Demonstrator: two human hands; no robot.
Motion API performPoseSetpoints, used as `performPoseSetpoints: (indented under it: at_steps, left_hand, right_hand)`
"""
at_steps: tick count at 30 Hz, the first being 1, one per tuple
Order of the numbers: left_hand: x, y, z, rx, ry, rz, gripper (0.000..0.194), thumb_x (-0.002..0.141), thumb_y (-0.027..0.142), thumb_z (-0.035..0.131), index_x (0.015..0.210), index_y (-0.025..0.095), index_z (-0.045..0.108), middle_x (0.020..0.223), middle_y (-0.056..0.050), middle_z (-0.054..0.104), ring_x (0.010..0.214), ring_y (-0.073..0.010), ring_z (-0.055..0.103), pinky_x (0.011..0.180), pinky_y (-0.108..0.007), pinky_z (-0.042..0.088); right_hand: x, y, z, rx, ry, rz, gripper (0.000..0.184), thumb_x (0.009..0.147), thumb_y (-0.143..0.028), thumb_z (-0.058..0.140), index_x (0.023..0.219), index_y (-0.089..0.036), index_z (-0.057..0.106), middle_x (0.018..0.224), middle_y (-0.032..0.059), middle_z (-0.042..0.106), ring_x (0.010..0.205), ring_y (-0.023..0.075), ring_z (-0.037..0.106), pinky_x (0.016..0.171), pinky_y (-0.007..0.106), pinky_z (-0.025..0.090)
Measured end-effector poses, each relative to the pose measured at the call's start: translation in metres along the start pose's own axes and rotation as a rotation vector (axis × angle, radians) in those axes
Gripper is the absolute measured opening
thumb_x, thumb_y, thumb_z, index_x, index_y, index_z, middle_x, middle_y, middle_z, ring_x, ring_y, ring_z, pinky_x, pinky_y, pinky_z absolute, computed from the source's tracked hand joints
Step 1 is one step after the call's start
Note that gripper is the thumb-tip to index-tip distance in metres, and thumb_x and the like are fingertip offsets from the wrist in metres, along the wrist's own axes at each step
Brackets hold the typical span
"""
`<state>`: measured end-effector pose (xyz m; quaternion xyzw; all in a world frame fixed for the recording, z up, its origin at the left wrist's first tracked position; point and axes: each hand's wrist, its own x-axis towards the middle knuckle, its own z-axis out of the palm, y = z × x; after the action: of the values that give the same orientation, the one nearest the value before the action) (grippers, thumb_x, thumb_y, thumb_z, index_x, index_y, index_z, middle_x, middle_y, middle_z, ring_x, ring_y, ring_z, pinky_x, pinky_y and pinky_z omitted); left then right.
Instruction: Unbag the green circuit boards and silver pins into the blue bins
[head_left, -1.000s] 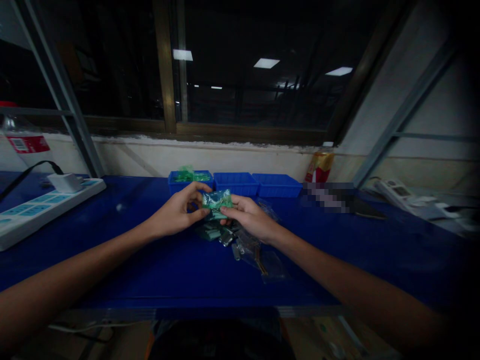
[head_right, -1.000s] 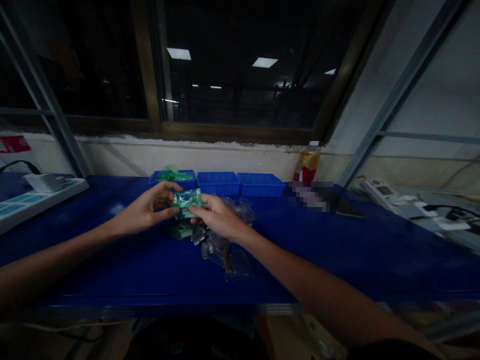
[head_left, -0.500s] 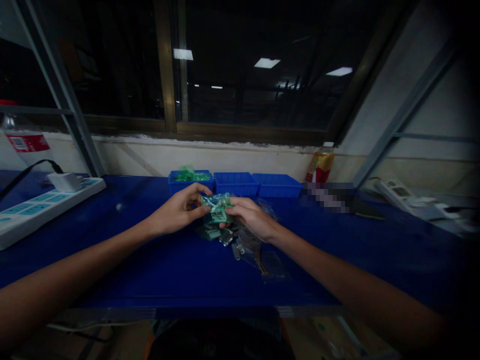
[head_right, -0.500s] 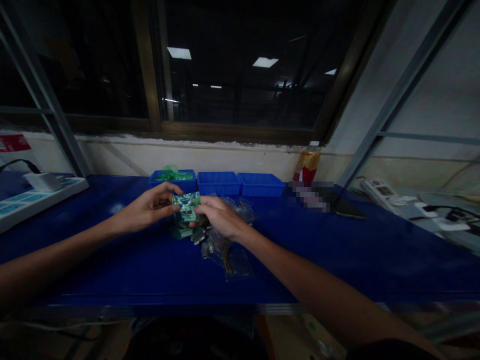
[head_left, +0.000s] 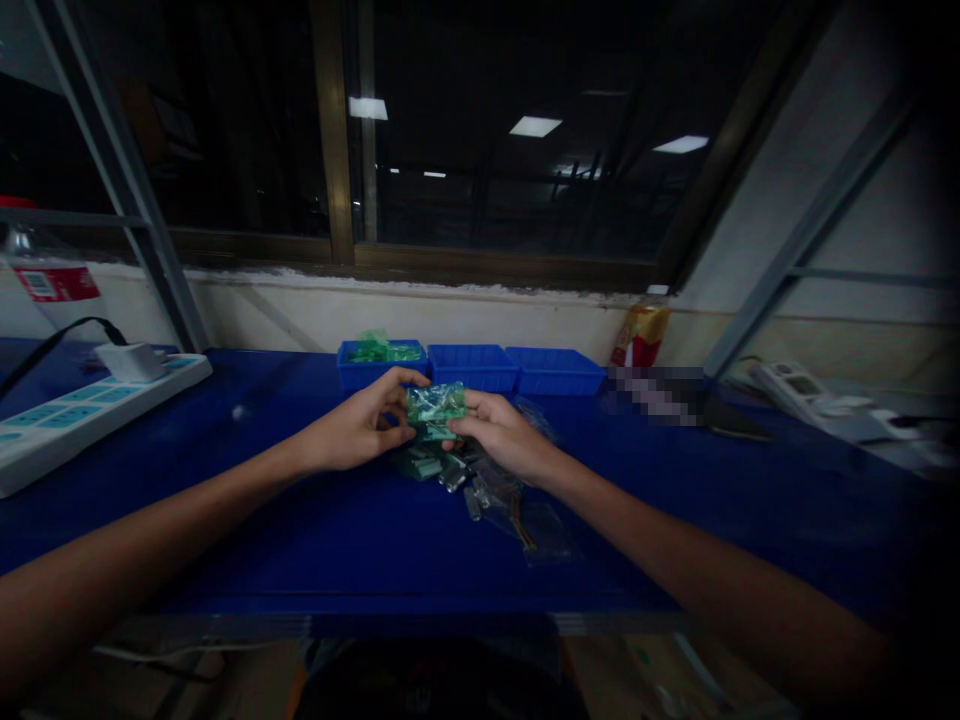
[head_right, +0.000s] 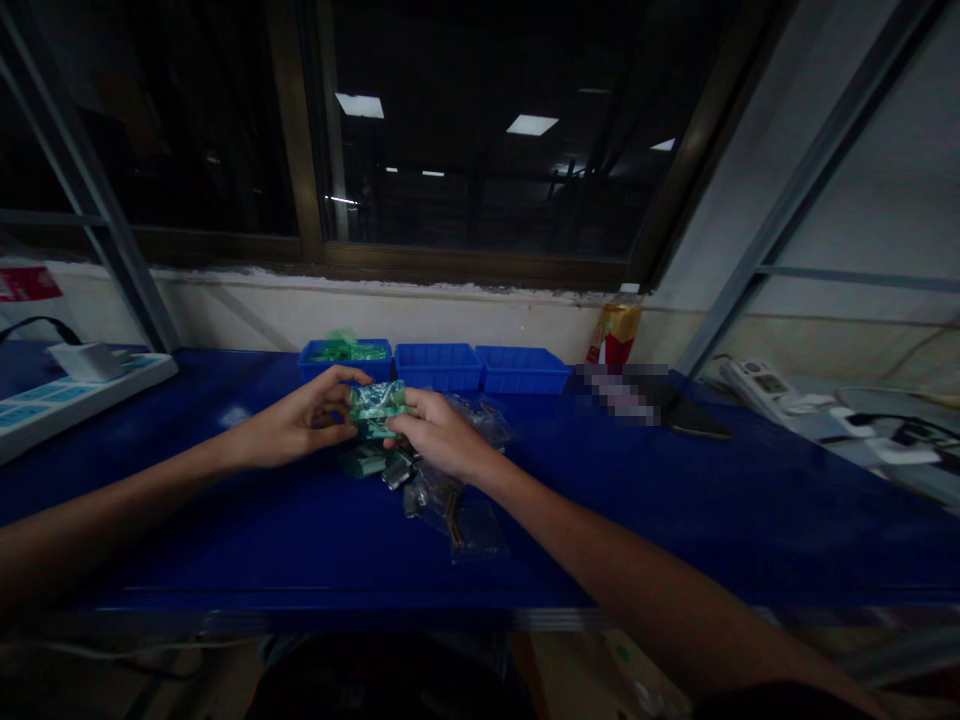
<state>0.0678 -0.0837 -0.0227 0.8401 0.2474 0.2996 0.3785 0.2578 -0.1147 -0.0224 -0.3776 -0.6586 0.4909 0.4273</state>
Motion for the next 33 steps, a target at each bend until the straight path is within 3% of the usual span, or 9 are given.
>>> performPoseSetpoints:
  at_steps: [8, 12, 16, 20, 22, 24, 27, 30, 33]
  left_hand:
    - [0.000, 0.002, -0.001, -0.102, -0.014, -0.007, 0.041, 0.076, 0.015, 0.049, 0.114, 0.020, 0.032, 0.085, -0.002, 0.051, 0.078, -0.0139, 0.051, 0.065, -0.026, 0.041]
    - [0.001, 0.004, -0.001, -0.143, -0.023, -0.013, 0.040, 0.076, 0.014, 0.050, 0.112, 0.020, 0.033, 0.086, -0.002, 0.052, 0.076, -0.0135, 0.051, 0.064, -0.026, 0.041]
    - [0.001, 0.004, 0.000, -0.145, -0.036, -0.032, 0.027, 0.079, 0.019, 0.048, 0.106, 0.019, 0.043, 0.082, -0.001, 0.051, 0.074, -0.0122, 0.049, 0.065, -0.026, 0.040]
    - [0.002, 0.007, 0.000, -0.192, 0.073, -0.148, 0.026, 0.084, 0.036, 0.043, 0.103, 0.018, 0.049, 0.085, -0.002, 0.053, 0.072, -0.0131, 0.051, 0.064, -0.027, 0.041]
    - [0.003, 0.010, 0.000, -0.320, 0.172, -0.251, 0.034, 0.084, 0.044, 0.038, 0.100, 0.017, 0.051, 0.089, -0.005, 0.055, 0.071, -0.0141, 0.053, 0.062, -0.028, 0.041]
    - [0.003, 0.011, 0.000, -0.479, 0.191, -0.360, 0.039, 0.083, 0.049, 0.038, 0.092, 0.014, 0.055, 0.085, -0.006, 0.057, 0.068, -0.0141, 0.054, 0.062, -0.028, 0.041]
    - [0.004, 0.012, 0.002, -0.638, 0.114, -0.431, 0.027, 0.077, 0.038, 0.054, 0.082, 0.012, 0.058, 0.076, -0.005, 0.058, 0.063, -0.0111, 0.052, 0.061, -0.025, 0.039]
    - [0.004, 0.012, 0.004, -0.692, 0.104, -0.360, 0.016, 0.071, 0.020, 0.061, 0.086, 0.013, 0.059, 0.074, -0.001, 0.058, 0.063, -0.0087, 0.051, 0.061, -0.022, 0.037]
    - [0.004, 0.012, 0.005, -0.627, 0.170, -0.293, 0.015, 0.070, 0.018, 0.060, 0.085, 0.014, 0.057, 0.070, 0.001, 0.055, 0.061, -0.0080, 0.049, 0.059, -0.022, 0.037]
  right_hand:
    - [0.001, 0.006, -0.003, -0.130, -0.033, -0.111, 0.020, 0.070, -0.011, 0.047, 0.085, -0.019, 0.059, 0.079, 0.0003, 0.060, 0.065, 0.0107, 0.054, 0.064, 0.026, 0.045]
    - [0.000, 0.009, -0.007, -0.357, -0.013, -0.202, 0.020, 0.071, -0.010, 0.045, 0.085, -0.018, 0.058, 0.076, -0.0006, 0.059, 0.068, 0.0114, 0.054, 0.063, 0.026, 0.042]
    - [-0.004, 0.005, -0.008, -0.705, 0.064, -0.297, 0.011, 0.073, -0.014, 0.046, 0.075, -0.017, 0.057, 0.067, -0.0014, 0.056, 0.061, 0.0108, 0.050, 0.057, 0.025, 0.038]
    - [-0.009, -0.003, -0.005, -0.946, 0.165, -0.466, 0.011, 0.074, -0.016, 0.047, 0.072, -0.015, 0.058, 0.062, 0.0002, 0.054, 0.060, 0.0126, 0.049, 0.057, 0.027, 0.038]
    - [-0.011, -0.005, -0.005, -0.974, 0.210, -0.571, 0.016, 0.076, -0.015, 0.046, 0.082, -0.014, 0.060, 0.070, 0.0027, 0.058, 0.067, 0.0143, 0.052, 0.063, 0.029, 0.041]
    - [-0.011, -0.005, -0.007, -0.983, 0.230, -0.661, 0.024, 0.078, -0.014, 0.045, 0.096, -0.015, 0.059, 0.080, 0.0040, 0.061, 0.075, 0.0149, 0.053, 0.070, 0.030, 0.042]
    - [-0.009, -0.008, -0.009, -1.026, 0.204, -0.693, 0.030, 0.077, -0.010, 0.045, 0.103, -0.019, 0.058, 0.088, 0.0042, 0.061, 0.081, 0.0156, 0.053, 0.076, 0.033, 0.042]
    - [-0.013, -0.023, -0.004, -1.075, 0.143, -0.653, 0.035, 0.074, -0.007, 0.047, 0.104, -0.021, 0.059, 0.099, 0.0066, 0.056, 0.093, 0.0188, 0.050, 0.081, 0.037, 0.042]
    - [-0.046, -0.041, 0.008, -0.991, 0.095, -0.674, 0.038, 0.074, -0.009, 0.049, 0.108, -0.024, 0.056, 0.109, 0.0071, 0.051, 0.103, 0.0204, 0.046, 0.087, 0.041, 0.040]
